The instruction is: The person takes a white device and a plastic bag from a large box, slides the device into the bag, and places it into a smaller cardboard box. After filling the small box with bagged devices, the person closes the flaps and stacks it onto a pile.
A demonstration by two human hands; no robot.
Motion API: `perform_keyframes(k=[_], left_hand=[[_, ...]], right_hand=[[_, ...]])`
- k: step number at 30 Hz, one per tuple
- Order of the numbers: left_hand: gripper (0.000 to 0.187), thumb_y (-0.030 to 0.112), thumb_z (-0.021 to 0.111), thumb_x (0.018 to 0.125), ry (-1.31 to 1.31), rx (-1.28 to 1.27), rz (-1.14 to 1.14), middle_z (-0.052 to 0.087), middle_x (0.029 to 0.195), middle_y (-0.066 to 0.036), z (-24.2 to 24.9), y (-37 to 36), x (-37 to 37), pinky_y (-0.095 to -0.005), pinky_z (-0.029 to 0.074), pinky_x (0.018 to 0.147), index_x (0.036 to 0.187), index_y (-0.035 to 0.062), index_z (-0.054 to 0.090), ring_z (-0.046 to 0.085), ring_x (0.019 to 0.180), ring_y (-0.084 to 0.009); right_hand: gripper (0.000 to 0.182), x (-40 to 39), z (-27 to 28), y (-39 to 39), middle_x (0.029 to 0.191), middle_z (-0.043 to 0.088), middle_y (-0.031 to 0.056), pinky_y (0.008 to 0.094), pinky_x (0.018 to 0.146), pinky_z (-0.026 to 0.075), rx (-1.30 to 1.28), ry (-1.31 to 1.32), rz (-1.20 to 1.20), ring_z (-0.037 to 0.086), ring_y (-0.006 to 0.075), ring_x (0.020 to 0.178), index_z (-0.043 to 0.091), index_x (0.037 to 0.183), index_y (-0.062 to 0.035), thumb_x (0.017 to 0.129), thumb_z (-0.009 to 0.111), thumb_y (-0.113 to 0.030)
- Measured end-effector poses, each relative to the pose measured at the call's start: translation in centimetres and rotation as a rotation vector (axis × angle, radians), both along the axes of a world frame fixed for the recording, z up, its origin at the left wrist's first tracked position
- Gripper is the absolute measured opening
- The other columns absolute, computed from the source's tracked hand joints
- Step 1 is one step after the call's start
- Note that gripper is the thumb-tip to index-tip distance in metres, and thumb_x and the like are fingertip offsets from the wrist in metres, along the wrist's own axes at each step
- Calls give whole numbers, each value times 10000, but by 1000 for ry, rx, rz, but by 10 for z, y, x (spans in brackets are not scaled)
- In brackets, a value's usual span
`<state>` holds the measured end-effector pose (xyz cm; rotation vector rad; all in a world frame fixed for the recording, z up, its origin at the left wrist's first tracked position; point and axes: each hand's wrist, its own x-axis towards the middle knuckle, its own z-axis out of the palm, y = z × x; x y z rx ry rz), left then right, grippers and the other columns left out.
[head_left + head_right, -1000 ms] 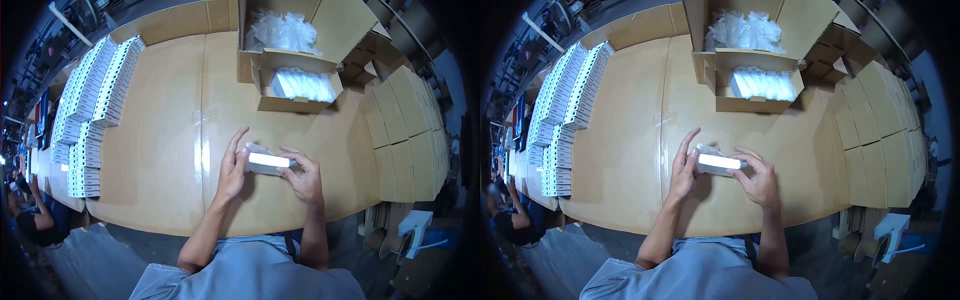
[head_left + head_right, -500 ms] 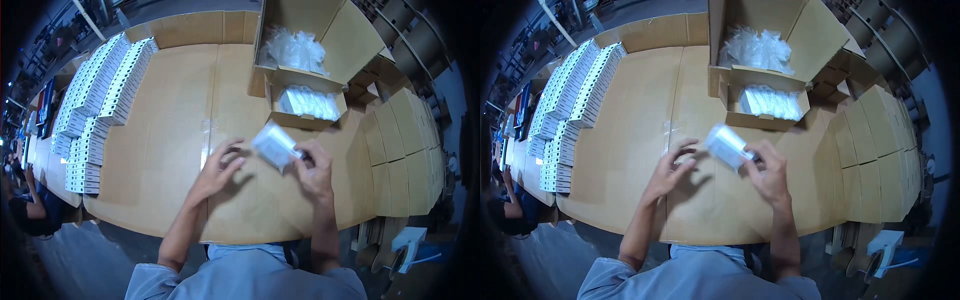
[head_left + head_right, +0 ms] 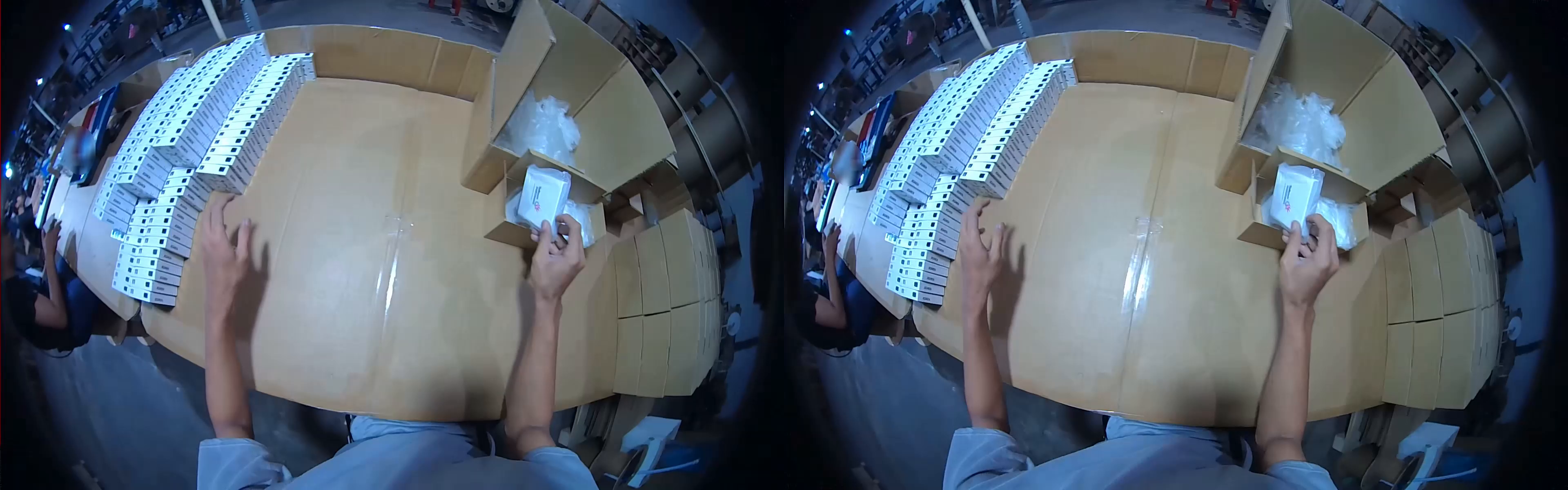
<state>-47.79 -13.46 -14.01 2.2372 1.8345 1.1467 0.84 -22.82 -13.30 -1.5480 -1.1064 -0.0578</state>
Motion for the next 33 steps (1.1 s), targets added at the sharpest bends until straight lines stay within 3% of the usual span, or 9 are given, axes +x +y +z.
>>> perform_keyframes(k=[5,9,10,14,18,20,23,29,33], left_hand=[[476,92,646,921,75,94,27,499,1383,-220,-9,27,-24,-451,395,1106,1370,17,507,488,1299,-393],[503,64,643,904,142,165,27,475,1408,-246,-7,47,-28,-462,386,1114,1377,-17,490,465,1318,-417],[512,60,640,897,141,164,29,475,1408,-252,-7,51,-29,-465,385,1114,1378,-24,485,463,1319,-421],[549,45,630,864,167,179,45,482,1399,-271,-3,61,-25,-474,383,1114,1380,-50,469,463,1314,-428],[600,40,686,839,156,150,41,506,1363,-260,-3,66,-30,-471,397,1105,1388,-35,457,479,1294,-428],[583,33,681,838,183,168,6,525,1331,-254,-5,70,-35,-467,413,1085,1376,-30,465,499,1265,-421],[540,6,660,844,192,158,-29,554,1282,-237,-8,72,-33,-455,437,1056,1353,-27,483,529,1224,-406],[396,-68,613,854,76,123,96,587,1217,-217,-14,56,-37,-437,497,976,1244,0,594,592,1135,-378],[264,-41,645,817,243,174,176,609,1188,-211,-34,35,-47,-467,486,956,1080,-30,662,595,1107,-375]], right_hand=[[210,-6,3,-2,1006,631,126,273,635,629,-106,-196,-41,674,171,777,632,1097,50,892,677,59],[197,-8,5,8,921,646,104,302,535,549,-162,-399,-123,616,167,658,656,1064,6,875,711,15],[160,-14,12,10,873,645,127,365,573,528,-214,-379,-148,625,231,670,664,1012,11,861,715,0],[111,3,-11,22,870,645,200,460,720,502,-330,-409,-187,631,394,790,678,941,11,838,705,-19],[62,10,-22,29,863,625,198,464,740,511,-368,-471,-219,636,375,786,691,893,48,842,688,13],[111,3,-15,28,908,582,195,480,742,492,-459,-451,-240,619,381,789,691,910,67,913,645,-33],[308,-3,-13,18,1151,580,184,468,892,482,-569,-540,-347,582,353,1037,741,1038,20,1009,574,-237],[396,-15,-34,0,1386,496,193,500,1001,434,-509,-614,-365,520,386,1159,691,1290,-85,1013,575,-343],[440,-24,-32,0,1484,430,221,504,1079,381,-547,-590,-361,463,409,1266,654,1332,-80,979,617,-341]])
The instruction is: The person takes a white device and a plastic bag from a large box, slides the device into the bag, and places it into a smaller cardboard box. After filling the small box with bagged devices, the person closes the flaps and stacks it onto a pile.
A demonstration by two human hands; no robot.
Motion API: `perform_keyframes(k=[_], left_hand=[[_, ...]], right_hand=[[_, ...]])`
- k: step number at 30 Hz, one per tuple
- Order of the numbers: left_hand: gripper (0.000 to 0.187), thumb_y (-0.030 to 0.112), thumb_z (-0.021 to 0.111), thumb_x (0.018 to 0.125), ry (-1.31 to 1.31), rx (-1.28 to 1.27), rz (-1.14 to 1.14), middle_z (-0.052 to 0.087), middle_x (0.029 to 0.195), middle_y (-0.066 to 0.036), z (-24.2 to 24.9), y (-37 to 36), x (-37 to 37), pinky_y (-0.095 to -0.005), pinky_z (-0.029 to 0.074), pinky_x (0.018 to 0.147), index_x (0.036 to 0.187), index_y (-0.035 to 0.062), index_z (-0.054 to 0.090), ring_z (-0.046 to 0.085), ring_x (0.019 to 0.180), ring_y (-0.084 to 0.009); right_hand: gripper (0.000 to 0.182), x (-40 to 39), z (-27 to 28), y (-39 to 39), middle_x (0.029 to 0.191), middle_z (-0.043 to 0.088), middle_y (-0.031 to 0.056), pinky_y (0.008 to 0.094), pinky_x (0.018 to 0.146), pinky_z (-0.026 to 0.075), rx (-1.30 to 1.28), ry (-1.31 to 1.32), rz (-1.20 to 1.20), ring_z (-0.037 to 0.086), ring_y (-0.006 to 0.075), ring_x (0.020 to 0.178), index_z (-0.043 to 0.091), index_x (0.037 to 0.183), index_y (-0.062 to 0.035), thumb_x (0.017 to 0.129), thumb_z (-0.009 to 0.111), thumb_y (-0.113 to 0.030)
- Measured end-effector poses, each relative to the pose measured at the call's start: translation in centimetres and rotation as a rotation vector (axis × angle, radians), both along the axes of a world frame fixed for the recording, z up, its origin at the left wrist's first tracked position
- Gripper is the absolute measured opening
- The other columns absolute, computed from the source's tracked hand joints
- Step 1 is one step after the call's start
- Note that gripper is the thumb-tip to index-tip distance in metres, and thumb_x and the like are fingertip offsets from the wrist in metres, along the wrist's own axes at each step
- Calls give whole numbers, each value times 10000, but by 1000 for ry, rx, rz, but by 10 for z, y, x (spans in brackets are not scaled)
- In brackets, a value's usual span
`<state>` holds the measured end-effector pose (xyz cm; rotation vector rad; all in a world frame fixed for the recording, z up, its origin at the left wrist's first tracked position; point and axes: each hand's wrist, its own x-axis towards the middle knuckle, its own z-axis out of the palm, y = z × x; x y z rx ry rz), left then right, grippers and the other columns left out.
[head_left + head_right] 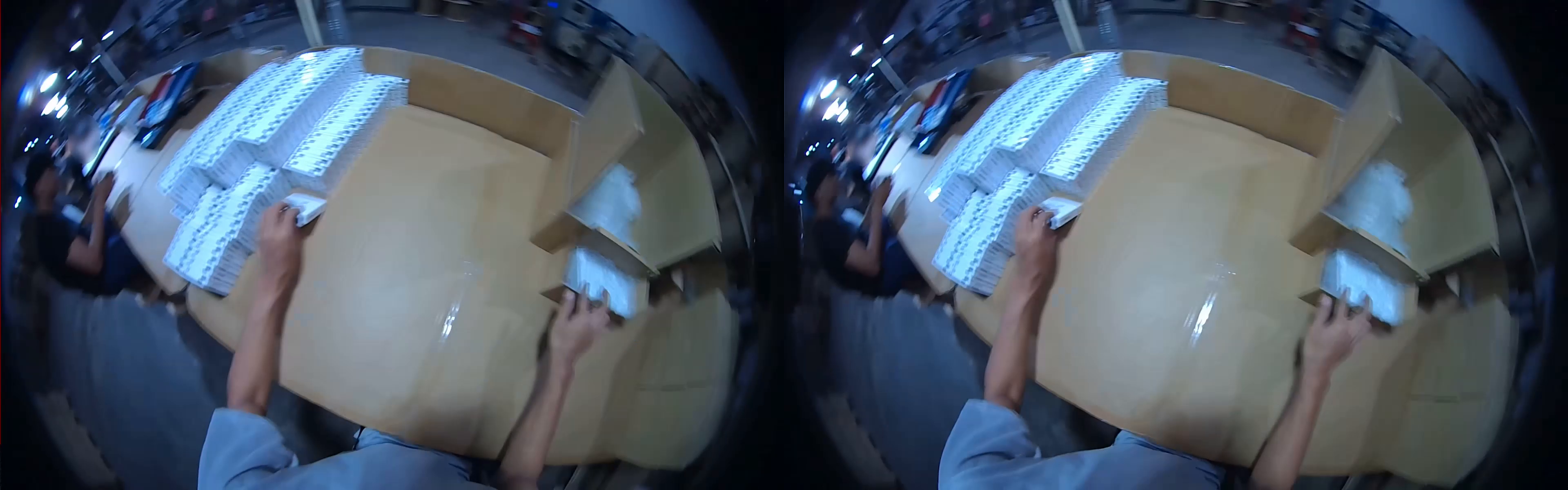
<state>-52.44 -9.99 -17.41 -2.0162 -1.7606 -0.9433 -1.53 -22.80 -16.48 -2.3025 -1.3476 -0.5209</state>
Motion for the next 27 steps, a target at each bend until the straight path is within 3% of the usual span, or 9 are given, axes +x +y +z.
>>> perform_keyframes(k=[4,7,9,11,14,17,21,24,27], left_hand=[[288,-119,641,809,-217,6,-163,573,1211,-203,5,-53,46,-465,486,973,1080,-31,601,566,1175,-403],[297,-140,645,799,-282,-28,-401,564,1232,-196,9,-105,122,-474,507,964,1062,-13,595,581,1163,-405],[343,-113,691,760,-415,-95,-571,589,1212,-189,2,-134,182,-461,514,951,1066,18,606,599,1145,-373],[387,-64,763,728,-429,-149,-771,605,1197,-185,14,-157,247,-437,523,934,1073,37,619,615,1121,-351],[392,38,849,716,-350,-364,-1098,630,1119,-157,52,-170,314,-427,544,877,1055,44,652,647,1020,-342],[414,85,869,723,-328,-502,-1232,652,1027,-138,96,-136,356,-410,551,841,1078,53,660,662,959,-332],[152,72,715,893,-229,-307,-978,691,904,-141,145,-35,431,-388,551,707,1029,25,666,683,789,-279],[288,201,713,908,114,-345,-647,707,903,-242,145,59,494,-456,578,740,1024,-61,684,721,847,-358],[360,256,745,861,181,-354,-556,700,907,-314,125,110,529,-494,586,816,944,-92,710,709,889,-449]], right_hand=[[596,-19,13,-15,1574,278,241,532,1122,333,102,201,63,390,459,1323,535,1441,-83,901,685,-286],[634,-38,10,-52,1376,540,197,428,1013,451,102,524,457,569,304,1126,451,1497,-82,909,680,-135],[517,-59,22,-77,1226,638,101,290,878,496,113,1610,674,612,146,951,489,1462,-65,963,623,-86],[456,-58,18,-98,1212,625,76,263,891,491,31,1745,742,608,134,983,518,1425,-27,978,601,-48],[313,-33,21,-107,1134,676,43,220,843,480,189,1569,590,598,87,949,617,1306,-39,998,587,-83],[171,31,14,-120,1076,702,73,270,895,488,263,1470,501,628,127,1016,675,1120,0,999,565,-50],[163,80,25,-129,1043,719,81,255,882,481,359,1399,483,635,117,982,696,1065,17,991,559,-29],[167,93,38,-132,1049,720,78,241,861,474,293,1381,388,629,106,976,698,1075,16,984,564,-26],[166,87,30,-129,1042,709,33,184,656,420,420,1321,472,560,32,785,706,1083,-5,971,587,-32]])
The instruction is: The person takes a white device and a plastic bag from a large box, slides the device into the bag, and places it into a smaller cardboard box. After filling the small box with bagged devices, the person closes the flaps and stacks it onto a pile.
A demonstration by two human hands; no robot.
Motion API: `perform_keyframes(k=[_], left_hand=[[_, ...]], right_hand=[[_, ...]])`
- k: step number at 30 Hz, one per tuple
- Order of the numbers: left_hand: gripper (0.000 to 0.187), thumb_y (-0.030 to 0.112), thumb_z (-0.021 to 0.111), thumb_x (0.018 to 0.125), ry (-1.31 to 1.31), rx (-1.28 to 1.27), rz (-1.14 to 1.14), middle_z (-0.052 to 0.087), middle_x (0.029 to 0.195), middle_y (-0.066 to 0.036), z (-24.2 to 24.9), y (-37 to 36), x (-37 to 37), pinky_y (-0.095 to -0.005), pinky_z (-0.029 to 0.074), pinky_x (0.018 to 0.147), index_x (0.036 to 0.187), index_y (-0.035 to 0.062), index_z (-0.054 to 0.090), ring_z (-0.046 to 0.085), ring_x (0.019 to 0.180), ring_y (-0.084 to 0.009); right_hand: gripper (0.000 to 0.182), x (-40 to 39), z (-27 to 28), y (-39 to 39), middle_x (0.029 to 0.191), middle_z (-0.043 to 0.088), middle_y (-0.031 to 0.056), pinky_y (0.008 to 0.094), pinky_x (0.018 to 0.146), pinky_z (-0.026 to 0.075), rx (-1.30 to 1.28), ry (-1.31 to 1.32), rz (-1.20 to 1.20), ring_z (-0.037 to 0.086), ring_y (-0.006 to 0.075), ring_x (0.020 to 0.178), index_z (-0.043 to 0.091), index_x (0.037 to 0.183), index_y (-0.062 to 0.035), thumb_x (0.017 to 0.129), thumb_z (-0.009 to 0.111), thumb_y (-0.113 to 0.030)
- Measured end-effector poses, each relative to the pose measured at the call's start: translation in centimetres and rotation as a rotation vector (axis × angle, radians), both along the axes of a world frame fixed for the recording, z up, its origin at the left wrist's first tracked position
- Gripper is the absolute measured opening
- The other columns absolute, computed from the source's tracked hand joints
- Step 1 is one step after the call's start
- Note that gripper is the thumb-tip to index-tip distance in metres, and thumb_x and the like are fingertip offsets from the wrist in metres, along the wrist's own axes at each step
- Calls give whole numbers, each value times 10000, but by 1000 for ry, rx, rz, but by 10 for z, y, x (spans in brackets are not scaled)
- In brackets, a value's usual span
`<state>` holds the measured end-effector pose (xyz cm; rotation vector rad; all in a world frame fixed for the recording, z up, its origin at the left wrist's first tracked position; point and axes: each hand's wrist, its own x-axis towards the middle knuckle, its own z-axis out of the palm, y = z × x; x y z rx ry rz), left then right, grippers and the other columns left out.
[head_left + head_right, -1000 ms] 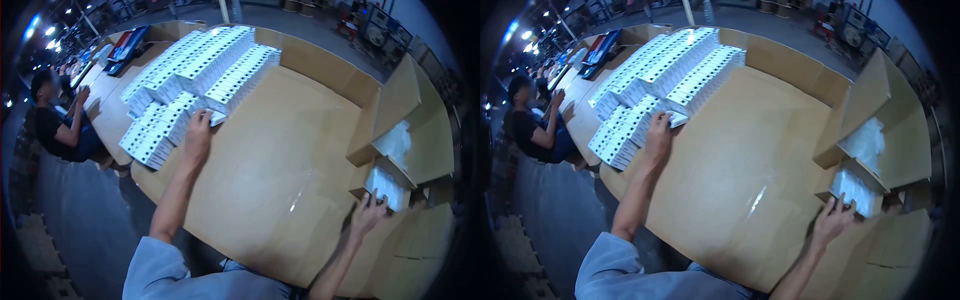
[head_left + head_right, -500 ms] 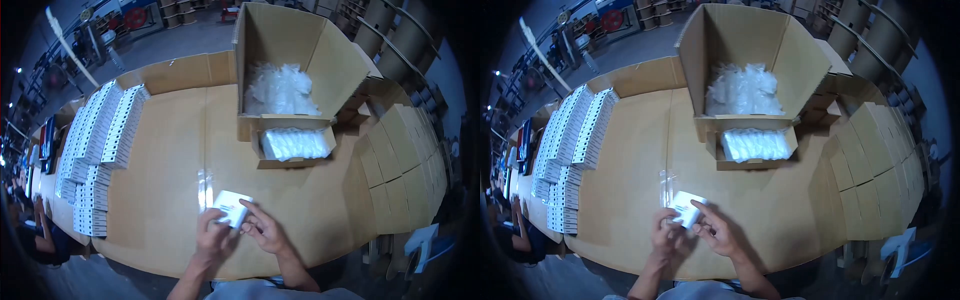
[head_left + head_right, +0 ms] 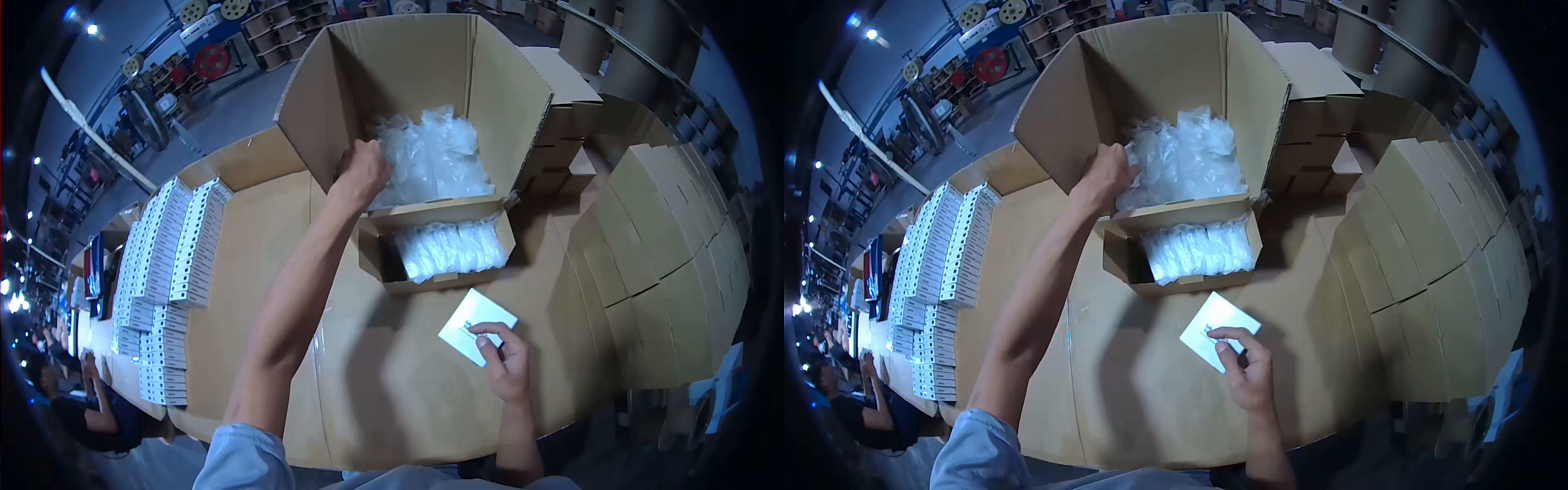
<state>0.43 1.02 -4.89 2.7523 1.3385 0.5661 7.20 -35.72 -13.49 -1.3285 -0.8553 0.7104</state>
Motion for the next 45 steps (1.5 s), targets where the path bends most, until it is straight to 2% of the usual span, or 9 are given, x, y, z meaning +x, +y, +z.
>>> perform_keyframes(k=[6,13,19,24,29,30,34,40,45], left_hand=[[257,45,590,814,70,-86,71,690,989,-334,-23,41,18,-514,570,868,1006,-70,714,688,976,-478],[196,33,547,859,-265,16,127,696,951,-288,5,20,8,-525,544,809,1002,-31,666,687,947,-460],[66,-18,506,908,-737,69,-155,633,806,-215,18,-1,-10,-471,508,700,968,5,522,630,713,-404],[180,61,601,995,-921,-137,-182,677,936,-112,50,-81,-44,-293,521,805,1147,2,525,676,888,-162],[227,71,675,972,-1046,-275,-288,670,923,-81,22,-147,-85,-228,487,637,1141,15,536,636,786,-80],[279,63,704,951,-1101,-350,-286,674,876,-65,22,-166,-90,-204,460,606,1164,23,530,630,766,-76],[310,51,727,928,-1228,-694,-286,643,723,14,-10,-196,-125,-161,361,523,1163,45,526,556,622,-12],[343,7,732,913,-1369,-1050,-136,662,826,-29,-70,-233,-162,-168,426,578,1175,26,511,574,678,-33],[321,-25,686,932,-1405,-1147,-168,701,951,-87,-94,-260,-170,-214,525,711,1187,30,498,650,835,-82]], right_hand=[[146,-11,-11,-11,971,674,-36,183,511,294,-99,114,1,412,-20,610,715,1067,-31,959,622,-60],[154,7,6,0,936,680,-25,185,550,326,35,-67,-113,457,-2,654,718,1062,-33,968,598,-49],[196,34,67,62,1017,726,76,260,717,481,174,-244,-150,625,116,856,713,1116,-35,940,628,-50],[456,32,107,119,1046,723,152,348,846,514,231,-541,-268,658,266,1001,713,1155,-51,841,812,-366],[559,10,96,121,1094,726,99,315,869,517,186,-261,122,658,156,989,697,1192,-15,829,834,-416],[413,0,92,112,978,724,38,253,708,501,155,-99,223,617,78,806,717,1140,-15,867,816,-309],[145,-26,66,70,777,654,-50,217,507,295,78,-198,182,394,0,581,741,960,-15,924,745,-155],[162,-60,17,12,816,637,-45,193,542,315,14,-8,16,441,-11,641,710,972,4,943,741,-153],[252,-89,-2,-11,988,664,42,215,712,475,18,79,52,595,75,878,679,1088,43,957,729,-166]])
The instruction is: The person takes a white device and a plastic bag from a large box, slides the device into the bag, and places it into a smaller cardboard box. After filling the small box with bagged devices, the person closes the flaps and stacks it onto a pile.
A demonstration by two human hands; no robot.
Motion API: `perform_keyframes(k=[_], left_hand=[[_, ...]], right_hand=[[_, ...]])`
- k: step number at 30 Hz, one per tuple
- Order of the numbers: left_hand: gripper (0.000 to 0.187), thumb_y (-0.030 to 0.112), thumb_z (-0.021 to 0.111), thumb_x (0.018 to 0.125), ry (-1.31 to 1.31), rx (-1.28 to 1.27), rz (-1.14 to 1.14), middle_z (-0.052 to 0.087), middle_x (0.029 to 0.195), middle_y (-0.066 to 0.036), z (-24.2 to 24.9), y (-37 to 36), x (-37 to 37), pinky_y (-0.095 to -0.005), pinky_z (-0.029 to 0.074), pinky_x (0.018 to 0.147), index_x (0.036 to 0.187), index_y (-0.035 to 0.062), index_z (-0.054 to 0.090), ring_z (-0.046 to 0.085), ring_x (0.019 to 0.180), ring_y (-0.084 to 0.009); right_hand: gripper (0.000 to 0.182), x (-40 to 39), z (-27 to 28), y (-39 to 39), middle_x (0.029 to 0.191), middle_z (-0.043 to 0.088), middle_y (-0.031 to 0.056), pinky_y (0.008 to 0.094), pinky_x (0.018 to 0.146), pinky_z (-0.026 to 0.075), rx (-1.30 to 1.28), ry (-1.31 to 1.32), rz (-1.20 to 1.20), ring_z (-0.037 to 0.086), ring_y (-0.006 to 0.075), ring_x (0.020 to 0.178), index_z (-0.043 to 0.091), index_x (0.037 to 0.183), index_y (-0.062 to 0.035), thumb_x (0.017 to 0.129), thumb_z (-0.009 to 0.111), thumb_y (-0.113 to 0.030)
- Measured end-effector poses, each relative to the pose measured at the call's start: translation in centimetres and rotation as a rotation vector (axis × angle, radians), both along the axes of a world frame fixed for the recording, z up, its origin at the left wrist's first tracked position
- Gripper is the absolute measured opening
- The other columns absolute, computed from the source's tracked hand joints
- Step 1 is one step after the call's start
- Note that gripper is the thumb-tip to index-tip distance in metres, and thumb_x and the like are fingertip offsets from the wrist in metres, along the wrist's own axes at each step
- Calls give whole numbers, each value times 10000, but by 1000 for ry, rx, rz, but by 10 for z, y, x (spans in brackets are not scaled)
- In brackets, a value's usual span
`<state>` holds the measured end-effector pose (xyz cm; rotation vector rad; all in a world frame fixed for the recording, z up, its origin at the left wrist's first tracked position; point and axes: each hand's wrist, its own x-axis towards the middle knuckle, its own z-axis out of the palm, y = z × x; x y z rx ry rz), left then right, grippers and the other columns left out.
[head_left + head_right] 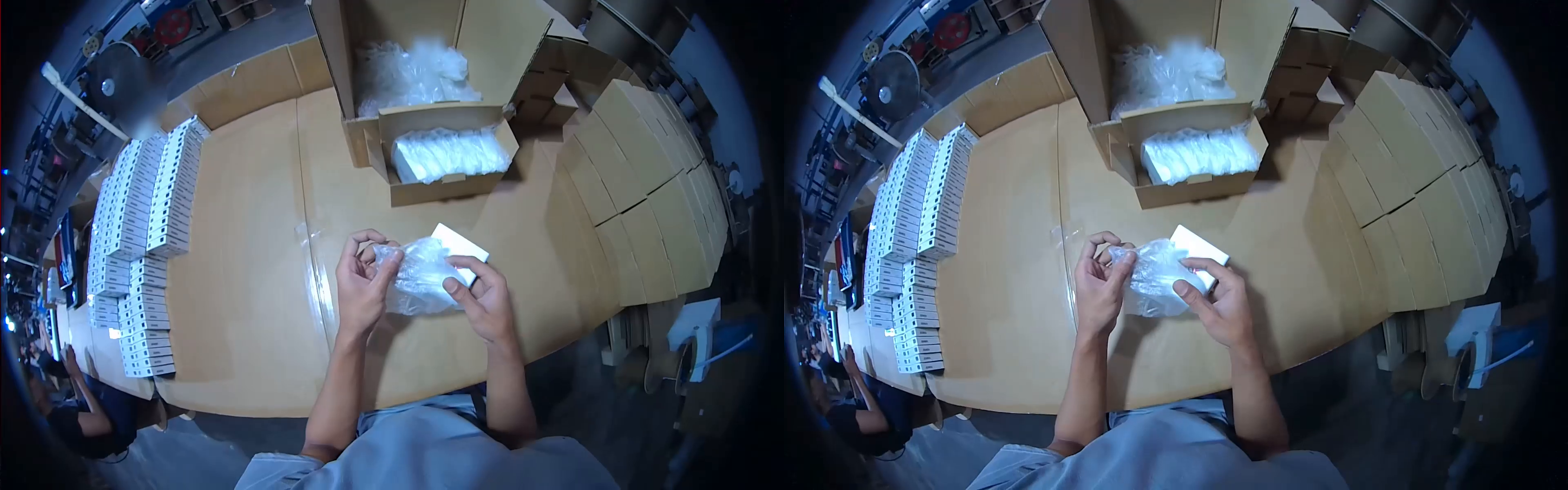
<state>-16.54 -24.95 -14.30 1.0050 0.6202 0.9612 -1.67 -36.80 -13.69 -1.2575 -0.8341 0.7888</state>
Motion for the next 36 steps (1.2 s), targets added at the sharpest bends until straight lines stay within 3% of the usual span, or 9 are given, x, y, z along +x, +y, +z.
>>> perform_keyframes(k=[3,7,15,18,22,26,27,31,36], left_hand=[[348,-40,702,912,56,36,-96,700,969,-98,1,-11,-6,-213,526,705,1184,23,494,650,845,-84],[347,-57,714,889,46,58,-58,688,1002,-104,-4,-15,-13,-209,529,706,1159,12,506,646,841,-85],[256,-110,631,907,13,85,59,607,1127,-121,-25,2,-47,-241,538,758,1131,-16,549,622,905,-114],[343,-103,625,907,155,397,84,607,1164,-150,-17,7,-52,-268,537,798,1230,-11,554,631,948,-137],[391,39,771,703,498,1211,92,586,1371,-127,16,15,-54,-409,533,879,1091,73,730,643,1024,-307],[291,145,780,688,425,1036,92,727,1092,-83,2,13,-48,-402,510,865,963,58,739,639,988,-300],[206,118,779,753,506,876,141,733,912,-79,0,7,-49,-369,517,771,940,49,728,657,883,-252],[107,97,753,878,557,607,182,663,715,-72,-10,-5,-42,-282,476,608,948,24,719,606,618,-137],[139,126,689,954,403,338,97,576,680,15,-15,-21,-36,-245,397,574,919,-9,694,491,632,-55]], right_hand=[[243,-5,3,1,964,667,40,218,717,480,-63,199,28,599,82,875,687,1075,52,955,727,-155],[173,0,-14,4,843,663,5,213,660,440,-178,-24,-18,554,44,787,705,924,36,976,688,-127],[149,-13,-16,11,880,649,7,234,762,482,26,526,-121,595,80,823,665,927,0,1016,601,-101],[148,-18,-4,14,909,646,16,250,777,506,-20,781,-156,616,95,837,645,925,-28,1028,578,-111],[131,-26,-9,13,923,649,17,252,778,510,-58,818,-116,614,94,843,650,949,-40,1028,581,-119],[180,-27,-32,8,982,655,18,242,811,482,-33,552,-78,593,81,878,662,1098,8,1024,602,-145],[226,-26,-31,9,1009,656,24,239,825,475,-15,419,-74,587,78,897,656,1140,22,1020,616,-165],[516,-19,-14,4,1100,643,48,241,861,451,123,247,88,554,65,988,598,1297,47,923,773,-262],[257,-24,-23,7,902,661,7,220,657,438,-63,92,-54,550,33,776,692,1061,36,942,751,-184]])
